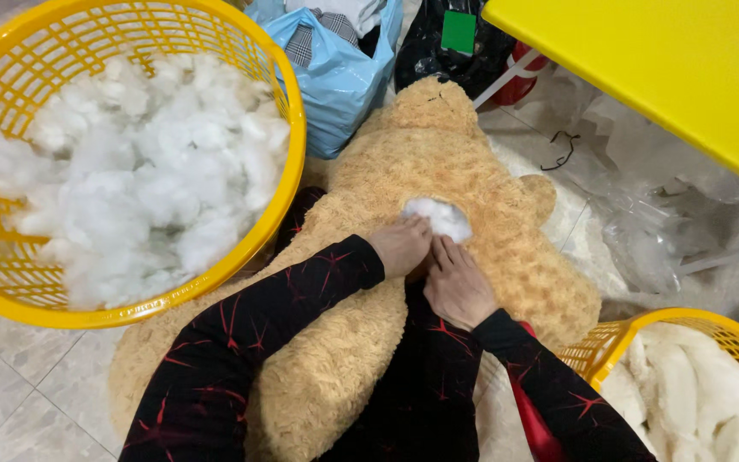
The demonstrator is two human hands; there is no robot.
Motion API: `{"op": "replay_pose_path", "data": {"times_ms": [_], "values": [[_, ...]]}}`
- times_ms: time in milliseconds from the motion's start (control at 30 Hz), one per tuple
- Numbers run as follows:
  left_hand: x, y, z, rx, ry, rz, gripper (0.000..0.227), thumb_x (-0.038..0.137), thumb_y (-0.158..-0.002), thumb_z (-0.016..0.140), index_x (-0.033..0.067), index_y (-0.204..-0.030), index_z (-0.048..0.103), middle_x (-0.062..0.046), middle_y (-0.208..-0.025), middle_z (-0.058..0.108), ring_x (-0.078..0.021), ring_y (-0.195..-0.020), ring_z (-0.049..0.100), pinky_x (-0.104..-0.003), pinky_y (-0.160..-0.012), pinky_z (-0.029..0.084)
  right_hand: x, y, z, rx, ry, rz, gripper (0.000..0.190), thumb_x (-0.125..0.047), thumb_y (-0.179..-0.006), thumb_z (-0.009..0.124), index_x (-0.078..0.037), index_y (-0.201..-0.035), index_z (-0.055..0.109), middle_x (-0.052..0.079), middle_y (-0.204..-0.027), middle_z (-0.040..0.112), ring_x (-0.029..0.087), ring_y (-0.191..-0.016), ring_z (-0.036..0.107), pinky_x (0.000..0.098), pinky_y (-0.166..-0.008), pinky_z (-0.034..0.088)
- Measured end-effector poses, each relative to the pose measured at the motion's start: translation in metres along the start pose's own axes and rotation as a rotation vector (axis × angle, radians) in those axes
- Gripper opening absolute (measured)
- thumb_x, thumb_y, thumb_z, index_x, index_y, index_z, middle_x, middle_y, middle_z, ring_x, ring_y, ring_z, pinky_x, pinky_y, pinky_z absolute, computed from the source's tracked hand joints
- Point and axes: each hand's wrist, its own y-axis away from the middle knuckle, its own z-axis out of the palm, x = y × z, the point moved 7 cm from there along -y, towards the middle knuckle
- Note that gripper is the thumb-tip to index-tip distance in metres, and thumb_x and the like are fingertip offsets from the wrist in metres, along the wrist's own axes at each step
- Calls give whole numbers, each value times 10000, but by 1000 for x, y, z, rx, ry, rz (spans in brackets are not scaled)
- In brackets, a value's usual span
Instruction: The person repeatedly takes handfuls of white cotton from a yellow basket and stuffs them into a large beige teddy bear resting on their lap. They press and distribute the cotton inside the bear throughout the clip.
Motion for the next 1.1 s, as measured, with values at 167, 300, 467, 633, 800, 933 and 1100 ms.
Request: {"op": "replay_pose_path", "data": {"times_ms": [167, 300, 467, 633, 800, 933, 1100], "values": [[7, 0, -1, -208, 235, -83, 609, 119, -912, 561, -96, -1457, 397, -323, -1564, 331, -443, -1441, 363, -503, -1165, 307, 6, -37, 48, -334, 166, 32, 618, -467, -869, 534, -76, -1345, 590, 187, -1422, 537, 416, -1368, 409, 539, -1148, 301], [11, 16, -46, -19, 99, -86, 779, 280, -729, 723, -95, -1365, 477, -326, -1508, 416, -479, -1378, 459, -497, -1058, 390, 48, -66, 74, -507, 12, 354, 456, -418, -962, 520, -98, -1242, 686, 138, -1299, 671, 331, -1299, 548, 464, -1085, 411], [-15, 47, -120, 198, 332, -239, 332, 34, -881, 557, 1, -1198, 649, -199, -1148, 702, -372, -1018, 702, -462, -881, 566, 24, -51, 21, -252, 229, 200, 343, -279, -949, 522, -73, -1153, 706, 118, -1162, 702, 344, -1244, 551, 519, -1077, 370], [-105, 117, -207, 701, 307, -448, 395, -13, -851, 551, 61, -1202, 717, -172, -1112, 720, -380, -992, 685, -488, -817, 545, 17, -38, -68, -437, 252, 166, 319, -328, -978, 557, -68, -1096, 700, 123, -1188, 701, 268, -1153, 648, 418, -1022, 493], [-174, 226, -234, 840, 57, -882, 368, -27, -857, 551, 164, -1058, 793, -93, -1216, 714, -346, -1106, 641, -454, -911, 552, -40, -139, -178, 187, -179, -81, 350, -211, -875, 729, -26, -1170, 695, 148, -908, 702, 361, -911, 676, 464, -763, 527], [-192, 265, -216, 846, 114, -1058, 417, -41, -842, 540, 156, -1128, 771, -122, -1273, 672, -383, -1149, 605, -470, -918, 548, -109, -254, -152, 200, -299, -242, 239, -233, -923, 738, -48, -1066, 693, 163, -925, 708, 378, -905, 678, 492, -772, 536], [-202, 268, -207, 906, 202, -1012, 499, -64, -795, 527, 120, -1217, 718, -169, -1353, 615, -403, -1201, 572, -487, -949, 512, -152, -343, -72, -44, -145, -211, 198, -169, -864, 720, -43, -1016, 736, 211, -889, 719, 417, -852, 702, 533, -734, 556]]}}
